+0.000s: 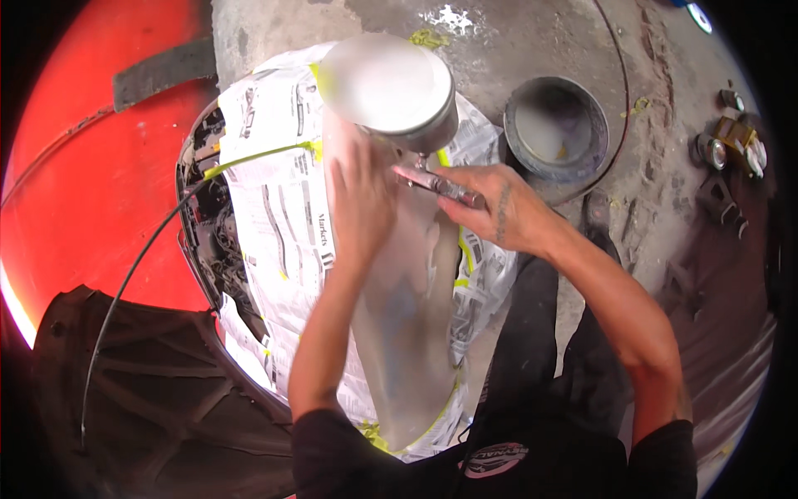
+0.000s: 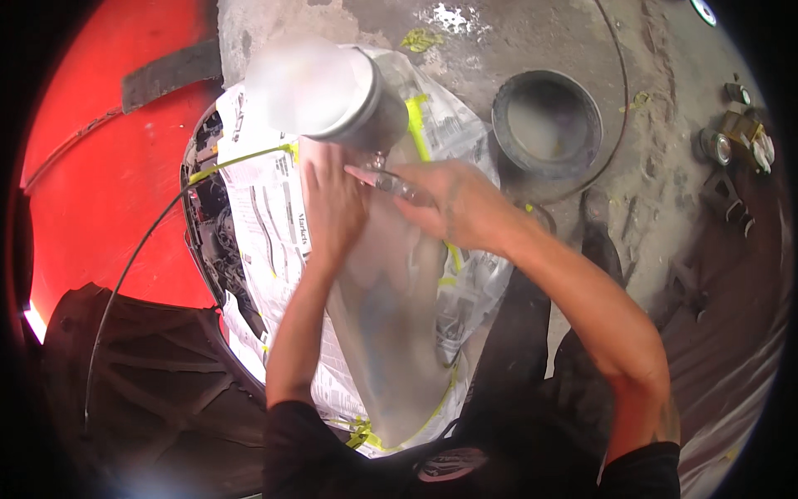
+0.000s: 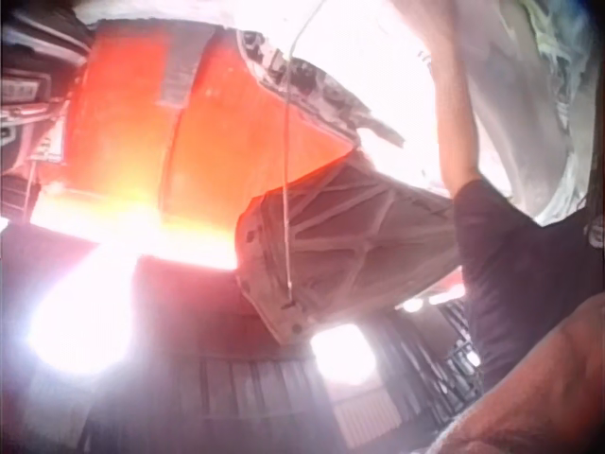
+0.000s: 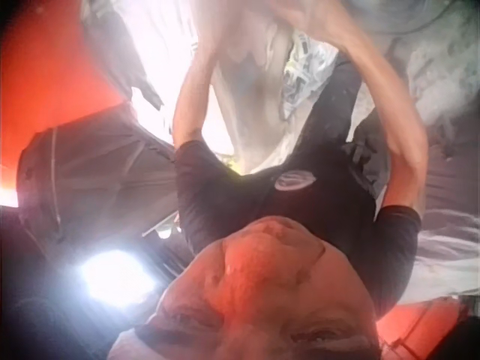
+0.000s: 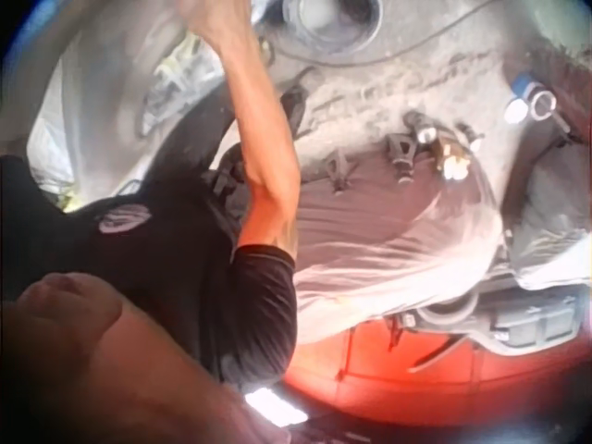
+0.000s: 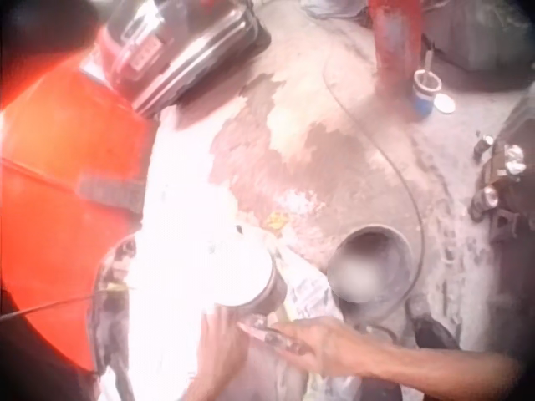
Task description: The person uses a spray gun to apply paint to a car fender, moving the gun in steady strokes across the surface. They occasionally stop to touch the surface and adjust the masking tape and newspaper protective covering around the fender.
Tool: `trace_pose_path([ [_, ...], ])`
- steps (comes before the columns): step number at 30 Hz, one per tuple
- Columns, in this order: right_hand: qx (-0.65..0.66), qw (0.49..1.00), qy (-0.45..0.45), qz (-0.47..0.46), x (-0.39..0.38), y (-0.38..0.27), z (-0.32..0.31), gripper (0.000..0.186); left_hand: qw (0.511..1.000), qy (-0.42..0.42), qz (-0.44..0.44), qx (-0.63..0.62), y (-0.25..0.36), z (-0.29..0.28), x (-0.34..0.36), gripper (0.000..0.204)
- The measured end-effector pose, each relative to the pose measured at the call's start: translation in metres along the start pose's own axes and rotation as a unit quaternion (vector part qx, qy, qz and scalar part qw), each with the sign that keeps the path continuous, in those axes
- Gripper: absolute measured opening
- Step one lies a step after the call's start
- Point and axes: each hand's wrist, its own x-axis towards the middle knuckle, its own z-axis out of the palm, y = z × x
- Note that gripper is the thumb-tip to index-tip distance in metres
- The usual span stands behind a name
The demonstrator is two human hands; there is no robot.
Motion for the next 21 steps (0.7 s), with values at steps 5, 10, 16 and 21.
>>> trace_pose_path([
  [5,0.017,0.995,-0.035,0.088,-0.019,-0.009,-0.011,0.044,0.997,-0.043,-0.017,0.063,-0.002,0.007,0.030,0.060],
  [10,-0.008,0.995,-0.010,0.099,-0.054,0.025,-0.011,0.044,0.971,-0.113,0.180,0.106,0.061,0.039,-0.055,0.059],
  [16,0.023,0.992,0.022,0.121,-0.073,0.035,0.000,0.034,0.983,-0.133,0.123,0.022,0.072,0.081,0.010,0.057],
  [21,0.011,0.992,0.033,0.123,-0.076,0.050,0.006,0.039,0.985,-0.055,0.157,0.034,0.077,0.116,-0.007,0.051],
])
